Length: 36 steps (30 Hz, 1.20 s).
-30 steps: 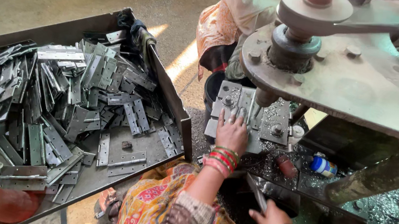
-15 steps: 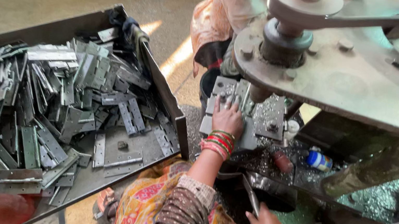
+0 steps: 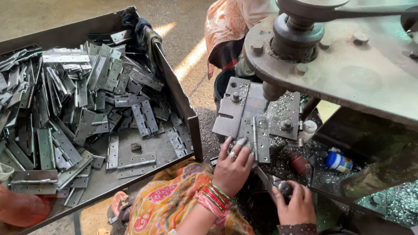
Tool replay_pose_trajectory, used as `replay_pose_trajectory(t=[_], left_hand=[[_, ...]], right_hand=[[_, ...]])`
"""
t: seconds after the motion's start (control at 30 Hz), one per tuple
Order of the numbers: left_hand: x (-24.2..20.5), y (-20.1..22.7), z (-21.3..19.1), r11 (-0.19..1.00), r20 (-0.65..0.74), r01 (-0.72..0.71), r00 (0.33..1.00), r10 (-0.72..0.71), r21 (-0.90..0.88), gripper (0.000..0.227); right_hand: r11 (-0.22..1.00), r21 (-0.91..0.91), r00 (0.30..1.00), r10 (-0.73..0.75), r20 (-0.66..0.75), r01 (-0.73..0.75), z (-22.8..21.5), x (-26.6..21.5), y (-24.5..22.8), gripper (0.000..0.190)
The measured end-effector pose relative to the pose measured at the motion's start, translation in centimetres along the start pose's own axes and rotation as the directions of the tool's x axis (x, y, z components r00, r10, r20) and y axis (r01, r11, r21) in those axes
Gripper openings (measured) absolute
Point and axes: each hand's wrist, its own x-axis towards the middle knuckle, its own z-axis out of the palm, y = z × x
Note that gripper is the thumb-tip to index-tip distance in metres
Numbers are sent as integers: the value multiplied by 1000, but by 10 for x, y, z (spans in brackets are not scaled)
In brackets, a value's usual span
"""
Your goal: The person operates a manual press machine to process metal brackets. They pick brackets from a bin, place them under the press, and operate the lever to stamp or cut the pieces, then return them to the bin.
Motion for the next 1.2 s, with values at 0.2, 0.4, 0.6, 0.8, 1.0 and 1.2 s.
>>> replay_pose_trajectory(t=[0.2,0.4,0.6,0.8,1.0,1.2], left_hand=[[27,-3,-2,997,46,-40,998,43,-69,24],[30,-21,21,997,336,-61,941,45,39,62],[24,-21,47,993,283,-97,956,77,60,57],[31,-24,46,975,32,-205,979,203,80,19],[37,-8,14,972,32,-10,999,18,-236,11],[58,-37,14,636,534,696,695,-482,-333,18]], right_hand=[[990,113,995,82,61,-89,3,3,-1,55],[998,39,998,-44,-33,45,13,4,8,55],[1000,23,1000,-18,14,17,15,2,12,55],[999,43,1000,-18,17,17,13,0,10,50],[993,98,998,-60,-13,61,16,5,12,45],[998,55,999,-14,32,12,18,-3,16,45]])
